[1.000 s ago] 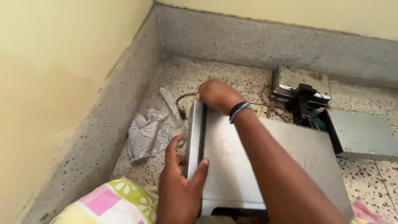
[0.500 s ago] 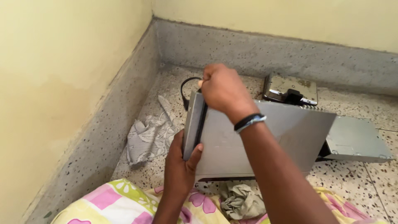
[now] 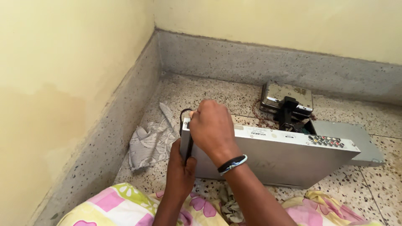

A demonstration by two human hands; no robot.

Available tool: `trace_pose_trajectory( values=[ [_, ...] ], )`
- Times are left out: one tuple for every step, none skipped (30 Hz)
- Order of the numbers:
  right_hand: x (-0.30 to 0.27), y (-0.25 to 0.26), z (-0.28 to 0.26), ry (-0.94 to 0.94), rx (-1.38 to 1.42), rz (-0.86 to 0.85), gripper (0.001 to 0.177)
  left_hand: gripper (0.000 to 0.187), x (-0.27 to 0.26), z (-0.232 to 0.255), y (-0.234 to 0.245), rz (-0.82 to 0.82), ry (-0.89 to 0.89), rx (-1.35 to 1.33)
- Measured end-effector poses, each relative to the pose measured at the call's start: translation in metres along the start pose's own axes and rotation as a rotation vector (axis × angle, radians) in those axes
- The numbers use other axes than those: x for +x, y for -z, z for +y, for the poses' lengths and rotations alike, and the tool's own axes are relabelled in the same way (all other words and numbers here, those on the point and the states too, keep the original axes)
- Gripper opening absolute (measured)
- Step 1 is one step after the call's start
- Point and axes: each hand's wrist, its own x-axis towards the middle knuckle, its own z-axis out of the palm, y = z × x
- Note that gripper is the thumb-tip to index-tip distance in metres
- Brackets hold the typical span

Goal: The person wipes the underside and sides of a silver DVD player with a cloth, then wraps the power cord around the device. They handle the DVD player and a cloth on a tiled floor.

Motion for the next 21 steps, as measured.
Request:
trace_pose_trajectory(
  values=[
    [0.0,0.0,0.001,0.004,0.009,-0.004,0.025,0.052,0.0,0.002,0.0,-0.003,0.002,0.006],
    [-0.001,0.0,0.0,-0.065,0.013,-0.066,0.029,0.053,0.0,0.004,0.0,-0.007,0.004,0.011],
    [-0.001,0.0,0.0,-0.133,0.016,-0.129,0.032,0.053,0.0,0.006,0.0,-0.004,0.005,0.001],
    [-0.001,0.001,-0.001,-0.2,0.019,-0.191,0.036,0.053,0.0,0.008,0.0,-0.001,0.005,-0.008],
    [0.0,0.002,-0.001,-0.21,0.049,-0.211,0.037,0.053,-0.001,0.011,0.002,0.003,0.008,-0.013],
    [0.004,0.006,0.0,-0.218,0.079,-0.231,0.038,0.055,-0.001,0.013,0.004,-0.005,0.058,-0.004],
    [0.006,0.01,0.003,-0.23,0.107,-0.251,0.038,0.057,0.0,0.016,0.004,-0.015,0.11,0.004],
    [0.007,0.013,0.005,-0.254,0.13,-0.282,0.036,0.059,0.0,0.02,0.004,-0.025,0.162,0.011],
    [0.01,0.016,0.007,-0.273,0.151,-0.309,0.034,0.06,0.0,0.023,0.004,-0.02,0.129,0.006],
    [0.012,0.019,0.009,-0.293,0.172,-0.335,0.033,0.06,0.001,0.027,0.004,-0.015,0.096,0.001],
    [0.013,0.02,0.01,-0.301,0.19,-0.347,0.029,0.061,0.001,0.031,0.006,-0.009,0.066,0.001],
    [0.014,0.02,0.011,-0.309,0.209,-0.359,0.025,0.061,0.001,0.034,0.008,-0.029,0.103,-0.136],
    [0.014,0.02,0.013,-0.318,0.226,-0.372,0.022,0.062,0.002,0.038,0.01,-0.049,0.141,-0.273],
    [0.013,0.02,0.015,-0.333,0.245,-0.383,0.02,0.063,0.003,0.041,0.011,-0.069,0.179,-0.411],
    [0.012,0.019,0.016,-0.349,0.265,-0.393,0.019,0.058,0.003,0.044,0.014,-0.065,0.199,-0.44],
    [0.011,0.018,0.017,-0.365,0.285,-0.403,0.017,0.053,0.004,0.047,0.016,-0.061,0.218,-0.47],
    [0.01,0.017,0.018,-0.361,0.27,-0.408,0.017,0.049,0.005,0.051,0.018,-0.058,0.236,-0.501],
    [0.007,0.017,0.018,-0.357,0.254,-0.413,0.017,0.045,0.005,0.054,0.02,-0.051,0.228,-0.5],
    [0.003,0.017,0.018,-0.354,0.237,-0.418,0.016,0.042,0.004,0.058,0.021,-0.044,0.221,-0.501],
    [-0.001,0.018,0.018,-0.372,0.253,-0.425,0.016,0.04,0.004,0.062,0.021,-0.037,0.213,-0.502],
    [-0.006,0.019,0.018,-0.391,0.27,-0.433,0.017,0.038,0.004,0.066,0.022,-0.035,0.182,-0.43]
  ],
)
